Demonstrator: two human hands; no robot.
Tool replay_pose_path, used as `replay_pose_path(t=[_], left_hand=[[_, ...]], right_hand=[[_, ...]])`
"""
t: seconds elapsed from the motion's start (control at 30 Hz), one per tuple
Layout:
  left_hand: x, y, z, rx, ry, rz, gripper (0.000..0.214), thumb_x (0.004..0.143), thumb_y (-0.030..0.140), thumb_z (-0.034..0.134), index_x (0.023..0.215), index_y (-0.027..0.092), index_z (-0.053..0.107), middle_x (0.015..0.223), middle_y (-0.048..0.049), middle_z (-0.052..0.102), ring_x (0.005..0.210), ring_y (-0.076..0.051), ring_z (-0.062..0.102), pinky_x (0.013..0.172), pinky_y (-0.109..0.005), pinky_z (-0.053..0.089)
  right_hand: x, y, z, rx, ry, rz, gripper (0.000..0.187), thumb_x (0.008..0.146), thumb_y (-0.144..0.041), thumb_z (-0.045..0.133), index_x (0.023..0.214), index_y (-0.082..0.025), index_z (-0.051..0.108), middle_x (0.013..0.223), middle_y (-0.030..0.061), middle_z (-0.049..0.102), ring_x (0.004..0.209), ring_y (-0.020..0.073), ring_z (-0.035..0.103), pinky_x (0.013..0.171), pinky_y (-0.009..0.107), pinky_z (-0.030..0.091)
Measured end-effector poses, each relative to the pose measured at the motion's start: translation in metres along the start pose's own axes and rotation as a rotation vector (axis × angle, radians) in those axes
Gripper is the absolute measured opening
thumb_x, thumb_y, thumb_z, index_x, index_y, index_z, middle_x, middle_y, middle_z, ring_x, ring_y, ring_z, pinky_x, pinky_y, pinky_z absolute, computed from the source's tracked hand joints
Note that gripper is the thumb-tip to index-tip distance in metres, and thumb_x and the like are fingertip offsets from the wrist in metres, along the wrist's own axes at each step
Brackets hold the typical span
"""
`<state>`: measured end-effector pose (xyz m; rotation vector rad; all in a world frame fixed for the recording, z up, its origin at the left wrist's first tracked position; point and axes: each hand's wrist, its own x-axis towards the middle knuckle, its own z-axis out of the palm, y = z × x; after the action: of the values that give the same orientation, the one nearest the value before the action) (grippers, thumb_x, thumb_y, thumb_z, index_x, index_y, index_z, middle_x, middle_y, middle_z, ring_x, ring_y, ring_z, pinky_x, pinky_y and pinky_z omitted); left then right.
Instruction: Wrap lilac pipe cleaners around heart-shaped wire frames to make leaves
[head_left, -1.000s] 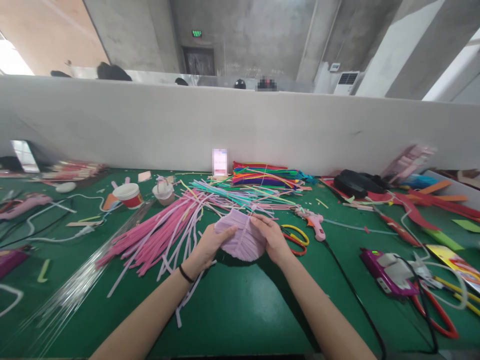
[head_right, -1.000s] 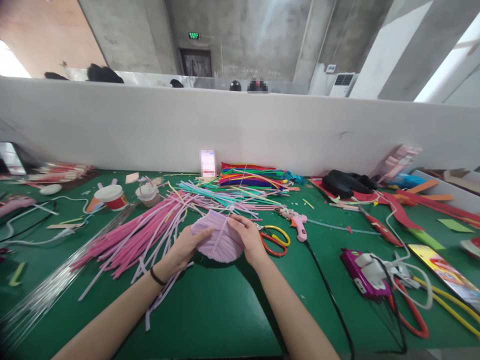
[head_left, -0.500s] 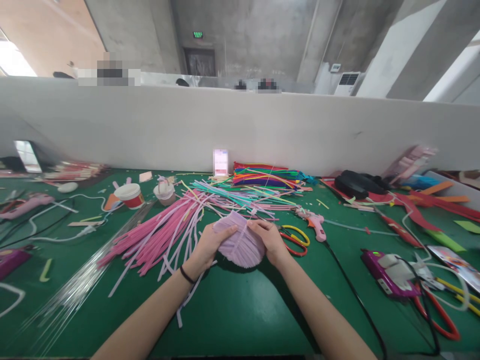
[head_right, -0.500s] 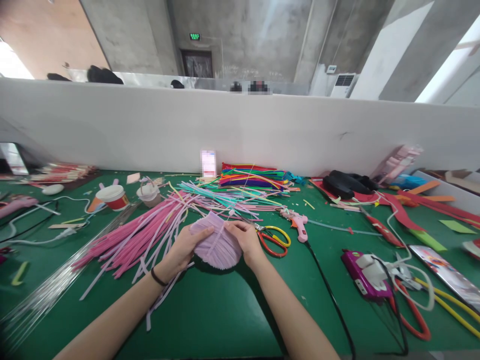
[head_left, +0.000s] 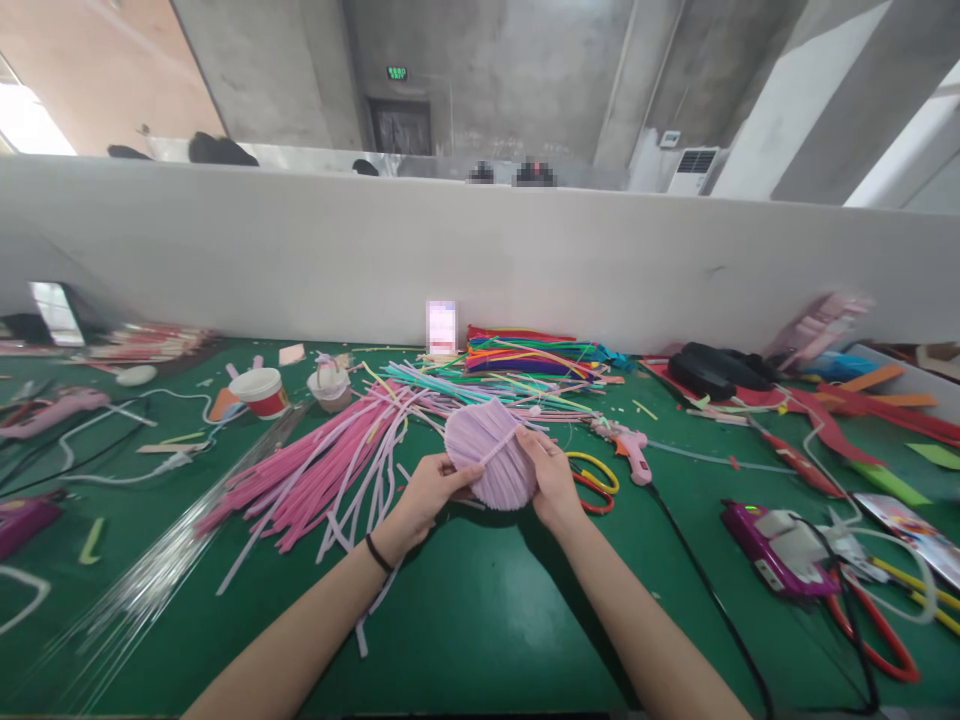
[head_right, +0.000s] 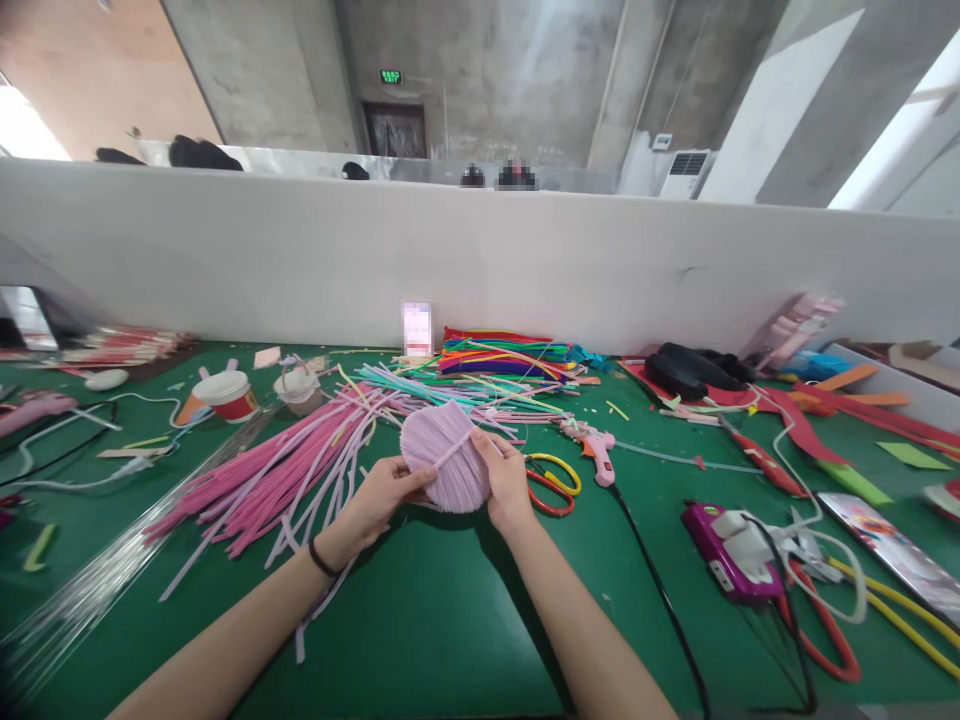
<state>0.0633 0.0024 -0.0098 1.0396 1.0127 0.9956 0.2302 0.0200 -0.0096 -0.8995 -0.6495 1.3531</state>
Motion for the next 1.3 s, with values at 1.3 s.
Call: replay_pose_path(t=[1.3], left_hand=[[0.009, 0.025, -0.028, -0.686, 0.201, 0.065, 0.037, 0.084, 0.02, 0.054, 0.121, 0.014, 0.057, 0.109, -0.0104, 0.069, 0.096, -0.024, 0.067, 0.082, -0.036, 0.057]], right_hand=[[-0.011, -0.004, -0.004, -0.581, -0.257, -0.191, 0.029, 0.082, -0.048, 0.053, 0.084, -0.02, 0.061, 0.072, 0.0024, 0.063, 0.062, 0.0153, 0.059, 0.049, 0.024, 0.042]])
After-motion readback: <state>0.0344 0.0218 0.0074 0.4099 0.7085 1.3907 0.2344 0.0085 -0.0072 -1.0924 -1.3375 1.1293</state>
